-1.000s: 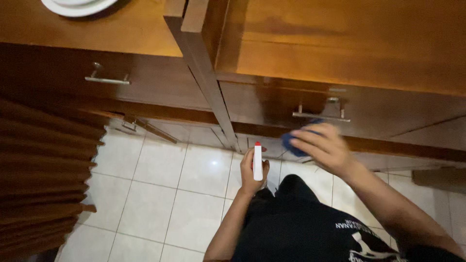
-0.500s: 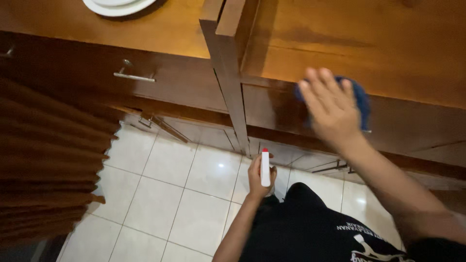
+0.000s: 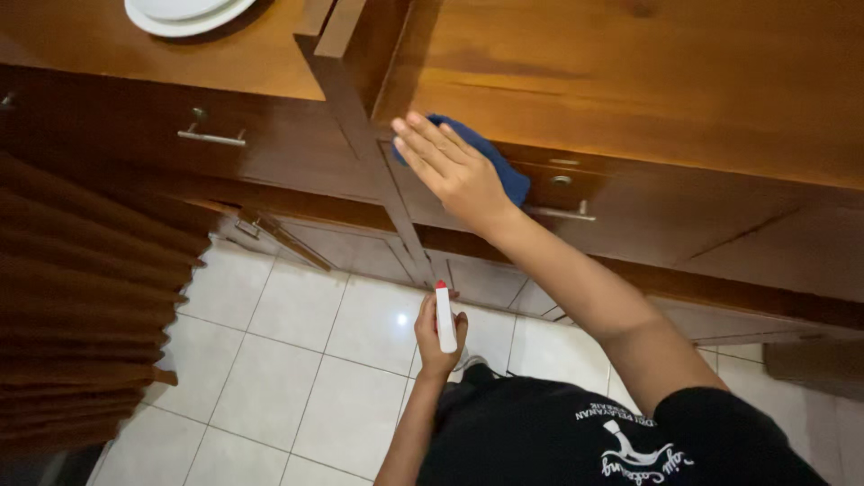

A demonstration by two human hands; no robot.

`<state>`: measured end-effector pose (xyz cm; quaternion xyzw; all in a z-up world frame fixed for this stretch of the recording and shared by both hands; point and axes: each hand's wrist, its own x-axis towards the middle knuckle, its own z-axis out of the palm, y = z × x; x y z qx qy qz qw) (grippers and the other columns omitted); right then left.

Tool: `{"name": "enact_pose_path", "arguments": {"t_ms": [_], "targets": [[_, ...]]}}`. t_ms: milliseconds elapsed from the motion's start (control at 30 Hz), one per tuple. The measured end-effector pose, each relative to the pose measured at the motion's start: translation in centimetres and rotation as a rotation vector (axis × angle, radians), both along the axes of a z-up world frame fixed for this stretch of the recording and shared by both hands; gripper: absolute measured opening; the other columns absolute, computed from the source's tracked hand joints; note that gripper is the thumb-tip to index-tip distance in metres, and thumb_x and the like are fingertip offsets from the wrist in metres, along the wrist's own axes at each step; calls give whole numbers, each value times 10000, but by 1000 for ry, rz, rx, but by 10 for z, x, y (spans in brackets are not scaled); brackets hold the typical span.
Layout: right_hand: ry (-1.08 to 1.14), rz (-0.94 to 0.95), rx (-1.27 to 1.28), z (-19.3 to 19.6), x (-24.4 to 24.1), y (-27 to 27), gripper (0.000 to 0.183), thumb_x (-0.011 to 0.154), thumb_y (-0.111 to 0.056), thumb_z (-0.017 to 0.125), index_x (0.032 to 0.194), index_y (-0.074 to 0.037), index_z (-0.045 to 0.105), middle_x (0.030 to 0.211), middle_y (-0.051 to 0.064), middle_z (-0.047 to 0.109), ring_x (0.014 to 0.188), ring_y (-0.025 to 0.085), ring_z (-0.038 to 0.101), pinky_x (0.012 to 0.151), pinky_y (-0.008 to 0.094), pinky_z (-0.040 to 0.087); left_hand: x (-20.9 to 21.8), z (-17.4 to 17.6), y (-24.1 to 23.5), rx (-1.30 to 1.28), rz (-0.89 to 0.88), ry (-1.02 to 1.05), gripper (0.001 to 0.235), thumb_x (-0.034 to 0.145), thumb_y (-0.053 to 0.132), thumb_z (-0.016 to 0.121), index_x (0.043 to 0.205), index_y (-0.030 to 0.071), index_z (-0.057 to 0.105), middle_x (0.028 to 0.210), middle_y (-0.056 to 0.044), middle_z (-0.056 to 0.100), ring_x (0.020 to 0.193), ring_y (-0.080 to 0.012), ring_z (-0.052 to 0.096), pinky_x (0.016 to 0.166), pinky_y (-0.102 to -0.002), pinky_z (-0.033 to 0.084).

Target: The person picks up a cloth and a spray bottle, then wipes down the surfaces, drawers, and cabinet doors of a wooden cabinet with the cloth.

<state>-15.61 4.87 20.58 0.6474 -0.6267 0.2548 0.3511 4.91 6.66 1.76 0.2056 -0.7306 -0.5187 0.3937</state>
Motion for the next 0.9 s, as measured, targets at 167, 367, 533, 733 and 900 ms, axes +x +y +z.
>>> {"name": "enact_pose_path", "arguments": {"t_ms": [167, 367, 533, 733, 900], "targets": [[-175, -98, 9, 28, -6, 81, 409, 940, 36, 569, 1324, -42, 686, 1489, 114, 586, 1447, 282, 484, 1199, 463, 400, -4, 19, 32, -60, -54, 50, 408, 779, -66, 688, 1174, 19, 631, 1072, -98, 693, 819, -173, 646, 755, -299, 534], [-402, -201, -314, 59, -49, 200, 464, 1032, 119, 480, 1463, -27, 567, 1511, 177, 588, 1477, 343, 536, 1290, 565, 352, -14, 22, 57, -73, -120, 0, 371, 776, -47, 691, 1138, 25, 651, 1063, -127, 686, 972, -273, 692, 873, -345, 550], [-201, -372, -420, -24, -102, 218, 534, 1064, -46, 560, 1581, -153, 480, 1675, 119, 392, 1586, 323, 215, 1318, 531, 75, -33, 27, 67, -109, -175, 16, 383, 784, -13, 689, 1163, 11, 635, 1094, -152, 681, 1004, -310, 685, 901, -367, 542], [203, -565, -300, -200, -140, 230, 413, 1061, -158, 684, 1467, -187, 614, 1557, 153, 502, 1499, 397, 372, 1300, 532, 141, -49, 34, 75, -31, -257, -94, 383, 786, 19, 697, 1165, 13, 643, 1043, -157, 662, 928, -306, 678, 858, -361, 544], [249, -531, -182, -274, -148, 253, 331, 982, -112, 712, 1299, -202, 744, 1379, 72, 610, 1351, 327, 541, 1269, 490, 185, -43, 30, 67, -108, -229, -48, 398, 773, 7, 707, 1164, 19, 641, 1091, -159, 671, 1001, -318, 681, 900, -368, 541]]}}
